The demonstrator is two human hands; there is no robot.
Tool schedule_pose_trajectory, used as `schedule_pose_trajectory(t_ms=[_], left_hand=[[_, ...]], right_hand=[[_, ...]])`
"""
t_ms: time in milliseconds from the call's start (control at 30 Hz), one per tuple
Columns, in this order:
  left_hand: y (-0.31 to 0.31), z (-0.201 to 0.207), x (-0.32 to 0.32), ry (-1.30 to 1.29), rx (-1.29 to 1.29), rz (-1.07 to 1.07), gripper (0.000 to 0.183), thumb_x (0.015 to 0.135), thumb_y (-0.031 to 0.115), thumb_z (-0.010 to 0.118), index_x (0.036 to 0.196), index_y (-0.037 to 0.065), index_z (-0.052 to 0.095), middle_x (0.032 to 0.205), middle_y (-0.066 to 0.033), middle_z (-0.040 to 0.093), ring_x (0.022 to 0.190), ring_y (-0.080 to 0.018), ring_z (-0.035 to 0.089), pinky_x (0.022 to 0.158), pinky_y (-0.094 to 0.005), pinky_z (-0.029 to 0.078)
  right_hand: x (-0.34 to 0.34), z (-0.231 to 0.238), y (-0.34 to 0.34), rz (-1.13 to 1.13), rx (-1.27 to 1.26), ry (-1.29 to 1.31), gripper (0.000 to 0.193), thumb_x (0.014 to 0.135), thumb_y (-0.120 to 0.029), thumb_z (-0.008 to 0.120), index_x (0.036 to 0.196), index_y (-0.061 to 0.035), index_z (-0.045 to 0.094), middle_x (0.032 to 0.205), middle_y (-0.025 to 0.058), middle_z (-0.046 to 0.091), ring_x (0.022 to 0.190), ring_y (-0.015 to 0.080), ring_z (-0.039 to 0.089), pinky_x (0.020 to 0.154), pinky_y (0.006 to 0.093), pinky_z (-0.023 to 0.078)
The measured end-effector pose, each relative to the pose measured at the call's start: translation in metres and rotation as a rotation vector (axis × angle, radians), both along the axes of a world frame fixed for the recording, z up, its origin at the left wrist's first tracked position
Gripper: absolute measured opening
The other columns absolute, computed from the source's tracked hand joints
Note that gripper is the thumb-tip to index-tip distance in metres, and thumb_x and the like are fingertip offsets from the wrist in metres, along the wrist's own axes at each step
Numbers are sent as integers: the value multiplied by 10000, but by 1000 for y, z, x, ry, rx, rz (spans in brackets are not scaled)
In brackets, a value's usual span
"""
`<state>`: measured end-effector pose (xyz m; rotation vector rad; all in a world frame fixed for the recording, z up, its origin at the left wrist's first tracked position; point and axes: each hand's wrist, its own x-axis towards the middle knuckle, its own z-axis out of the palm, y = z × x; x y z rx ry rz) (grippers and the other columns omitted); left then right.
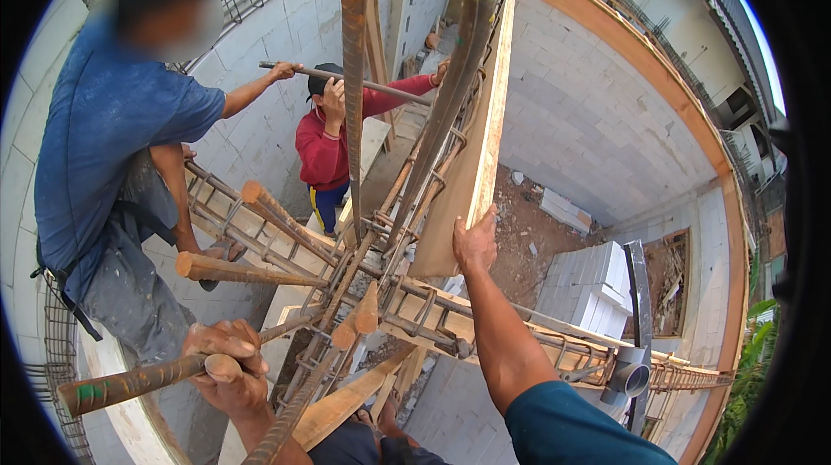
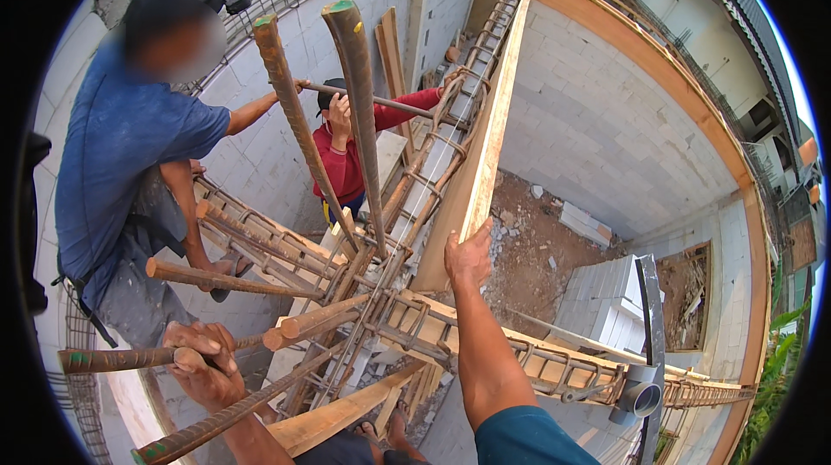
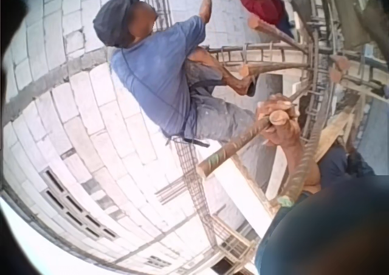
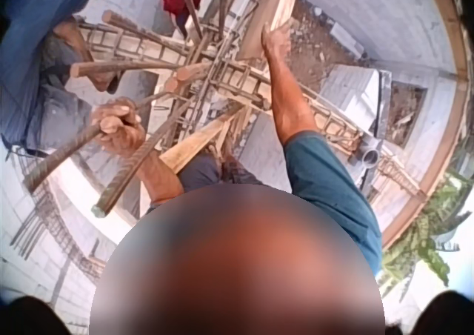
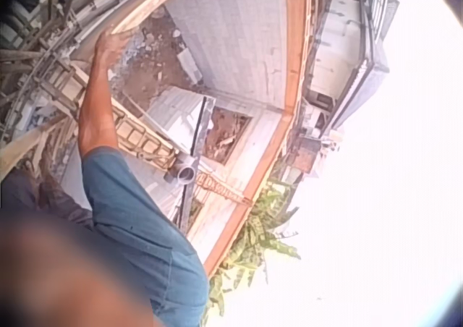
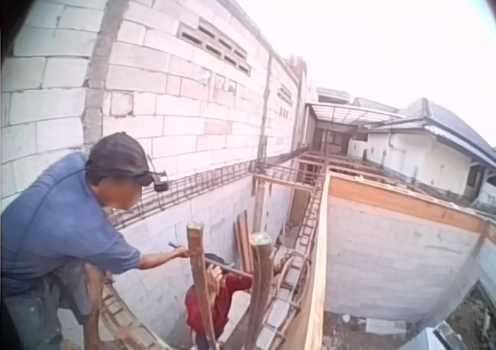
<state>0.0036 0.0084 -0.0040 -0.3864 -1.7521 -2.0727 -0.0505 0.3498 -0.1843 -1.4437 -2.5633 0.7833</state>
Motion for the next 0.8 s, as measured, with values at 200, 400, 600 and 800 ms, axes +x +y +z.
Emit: schedule_pose_trajectory(t_ms=[200,400,600,800], left_hand=[[-1,-2,-1,10,3,-7,504,872,532,632,775,46,538,463,-3,422,350,-78,373,384,-230,284],[-2,-3,-1,15,-6,-10,501,880,526,625,776,44,538,464,-7,427,351,-78,376,385,-229,286],[-2,-3,-1,22,-15,-11,493,889,518,615,783,42,538,468,-11,429,350,-79,377,386,-228,293],[-1,-3,-2,25,-10,-16,504,881,522,621,782,37,531,472,-14,425,349,-80,372,383,-227,293]], right_hand=[[0,3,-1,1,0,-12,814,860,-397,577,1497,-85,177,1353,228,480,1140,439,547,971,494,435],[-1,3,0,-2,-16,-6,819,858,-400,579,1498,-85,176,1350,229,484,1145,438,546,974,494,435],[-1,0,1,3,-4,0,814,856,-396,583,1496,-91,183,1340,231,491,1134,439,551,962,502,438],[-3,-5,2,2,37,-9,815,857,-397,584,1497,-113,167,1301,200,508,1083,413,579,920,500,456]])
